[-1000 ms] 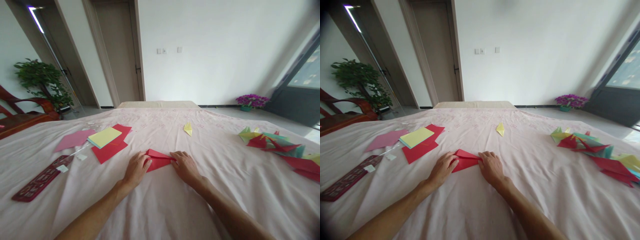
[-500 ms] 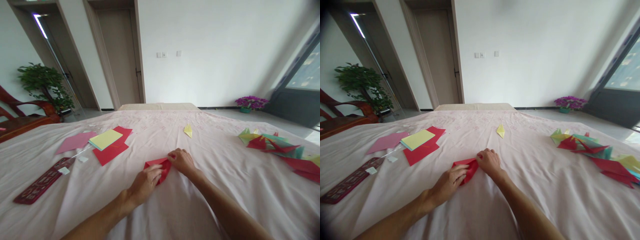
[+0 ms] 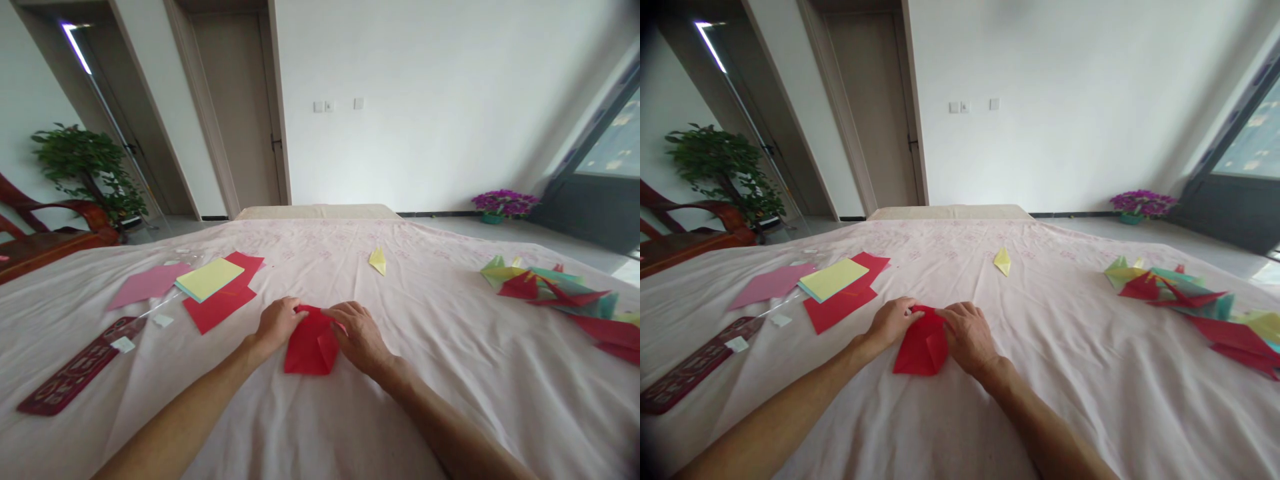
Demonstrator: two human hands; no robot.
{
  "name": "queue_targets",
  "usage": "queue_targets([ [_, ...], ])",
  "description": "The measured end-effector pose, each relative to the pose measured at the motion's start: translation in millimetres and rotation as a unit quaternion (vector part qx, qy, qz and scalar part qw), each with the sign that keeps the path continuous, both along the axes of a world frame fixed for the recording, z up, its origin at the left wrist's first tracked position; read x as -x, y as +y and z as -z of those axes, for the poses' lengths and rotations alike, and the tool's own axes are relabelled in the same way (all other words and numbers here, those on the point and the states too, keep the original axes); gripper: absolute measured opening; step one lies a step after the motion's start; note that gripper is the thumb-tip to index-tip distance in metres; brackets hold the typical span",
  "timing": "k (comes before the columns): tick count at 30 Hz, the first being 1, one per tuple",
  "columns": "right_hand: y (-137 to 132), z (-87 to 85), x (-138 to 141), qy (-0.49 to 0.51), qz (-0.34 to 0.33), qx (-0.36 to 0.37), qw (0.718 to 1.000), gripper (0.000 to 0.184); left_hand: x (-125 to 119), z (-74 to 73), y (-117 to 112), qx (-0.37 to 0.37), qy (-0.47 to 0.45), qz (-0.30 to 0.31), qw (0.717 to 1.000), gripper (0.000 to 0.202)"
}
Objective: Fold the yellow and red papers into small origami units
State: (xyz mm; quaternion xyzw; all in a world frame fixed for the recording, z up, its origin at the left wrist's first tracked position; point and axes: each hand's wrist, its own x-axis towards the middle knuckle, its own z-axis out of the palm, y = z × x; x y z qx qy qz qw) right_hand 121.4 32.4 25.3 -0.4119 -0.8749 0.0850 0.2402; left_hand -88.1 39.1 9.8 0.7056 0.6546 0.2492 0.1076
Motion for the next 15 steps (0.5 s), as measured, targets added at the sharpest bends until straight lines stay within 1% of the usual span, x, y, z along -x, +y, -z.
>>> queue_targets([
  [1,-3.5,-2.5,-1.1,0.004,-0.023,-0.001,1.0,0.031,-0.3,1.2,3.4,0.009,-0.002,-0.004,1.0,0.01],
  [2,-6.8,-5.1,-2.7,0.002,-0.042,-0.001,0.999,0.027,-0.8,2.5,5.6,0.017,-0.005,-0.01,1.0,0.011],
  [3,-9.9,-7.5,-4.7,-0.005,-0.052,0.001,0.999,0.026,-1.6,3.6,6.6,0.023,-0.01,-0.015,1.0,0.013],
  [4,-12.5,-9.7,-7.1,-0.014,-0.054,0.003,0.998,0.028,-2.7,4.4,6.4,0.028,-0.016,-0.019,0.999,0.016],
  [6,-16.4,-12.5,-12.7,-0.029,-0.032,0.007,0.999,0.039,-4.9,5.3,2.8,0.039,-0.034,-0.019,0.998,0.021],
  [8,-17.9,-12.1,-19.1,-0.029,0.01,0.024,0.999,0.041,-6.1,6.2,-3.3,0.041,-0.057,-0.011,0.997,0.025],
  [9,-17.9,-10.3,-22.4,-0.02,0.03,0.041,0.999,0.037,-6.1,7.3,-6.6,0.04,-0.069,-0.006,0.997,0.027],
  [10,-17.5,-7.6,-25.7,-0.001,0.046,0.061,0.997,0.027,-5.6,8.9,-9.7,0.04,-0.086,-0.006,0.995,0.03],
  [11,-16.6,-4.2,-28.9,0.025,0.064,0.088,0.994,0.016,-4.7,11.2,-12.5,0.038,-0.131,-0.016,0.991,0.032],
  [12,-15.6,-0.2,-32.0,0.065,0.084,0.111,0.988,0.022,-3.6,14.0,-14.9,0.04,-0.169,-0.024,0.985,0.033],
  [13,-14.3,3.9,-34.9,0.105,0.088,0.144,0.98,0.034,-2.3,17.2,-16.7,0.044,-0.193,-0.028,0.98,0.033],
  [15,-11.4,11.0,-39.7,0.118,0.102,0.163,0.974,0.051,0.1,23.6,-19.0,0.046,-0.208,-0.037,0.976,0.034],
])
